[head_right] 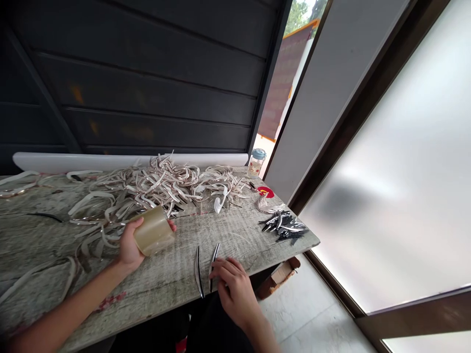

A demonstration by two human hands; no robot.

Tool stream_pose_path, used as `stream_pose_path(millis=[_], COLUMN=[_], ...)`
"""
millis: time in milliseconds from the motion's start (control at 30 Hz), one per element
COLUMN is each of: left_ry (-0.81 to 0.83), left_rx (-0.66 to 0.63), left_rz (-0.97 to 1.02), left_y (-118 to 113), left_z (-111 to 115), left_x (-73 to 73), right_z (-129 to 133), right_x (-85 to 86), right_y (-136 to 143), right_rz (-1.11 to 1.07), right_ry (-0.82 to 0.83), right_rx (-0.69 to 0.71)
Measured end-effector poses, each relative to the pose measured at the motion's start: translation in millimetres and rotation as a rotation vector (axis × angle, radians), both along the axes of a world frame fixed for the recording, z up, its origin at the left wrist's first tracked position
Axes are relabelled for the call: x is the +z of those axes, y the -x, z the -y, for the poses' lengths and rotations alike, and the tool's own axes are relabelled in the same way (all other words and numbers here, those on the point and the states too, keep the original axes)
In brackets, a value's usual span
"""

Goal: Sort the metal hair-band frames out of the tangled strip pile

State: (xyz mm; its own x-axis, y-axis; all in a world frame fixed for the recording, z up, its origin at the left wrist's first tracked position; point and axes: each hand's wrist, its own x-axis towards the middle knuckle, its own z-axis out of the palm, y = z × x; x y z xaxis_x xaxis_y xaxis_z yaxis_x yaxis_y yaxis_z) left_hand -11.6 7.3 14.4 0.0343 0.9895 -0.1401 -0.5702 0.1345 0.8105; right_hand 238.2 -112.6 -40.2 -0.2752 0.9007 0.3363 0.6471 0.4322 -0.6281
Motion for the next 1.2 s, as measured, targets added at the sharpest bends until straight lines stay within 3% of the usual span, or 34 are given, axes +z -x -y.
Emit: stream_pose_path(millis=[167, 267, 367, 433, 533, 633, 733, 900, 1033, 1200], left_ry=[-0.003, -0.016, -0.031, -0.036, -0.029, -0.028, -0.038, -0.005, -0.007, -0.09], left_rx=[0.017, 0.017, 0.003, -0.001, -0.008, -0.02, -0.035, -0.02, -0.031, -0.03], left_rz=[-0.015, 0.0, -0.005, -0.018, -0.034, -0.051, -0.057, -0.067, -0.09, -0.174], left_y=[0, 1, 1, 1, 0, -2, -2, -3, -6, -3], left_z=[0, -1, -1, 0, 0, 1, 2, 4, 3, 10], left_x=[0.1, -1.2, -2.1, -2.3, -2.4, -2.1, -1.4, 1.5, 2.0, -15.2], right_z=[-4, 1, 15, 26, 34, 29, 17, 5, 5, 10], right_x=[13.1, 10.8, -1.3, -12.1, -26.3, -35.0, -40.1, -45.9, -47.3, -46.2], right_y=[16, 20, 22, 24, 27, 29, 31, 47, 60, 74], right_rz=[-0.041, -0.113, -0.272, -0.422, -0.627, -0.837, -1.026, -1.08, -1.247, -1.242], right_ry=[0.037, 0.009, -0.05, 0.003, 0.369, 0.932, 1.212, 1.168, 1.07, 1.088], right_rx=[0.048, 0.057, -0.088, -0.245, -0.351, -0.145, 0.041, -0.001, -0.103, -0.093])
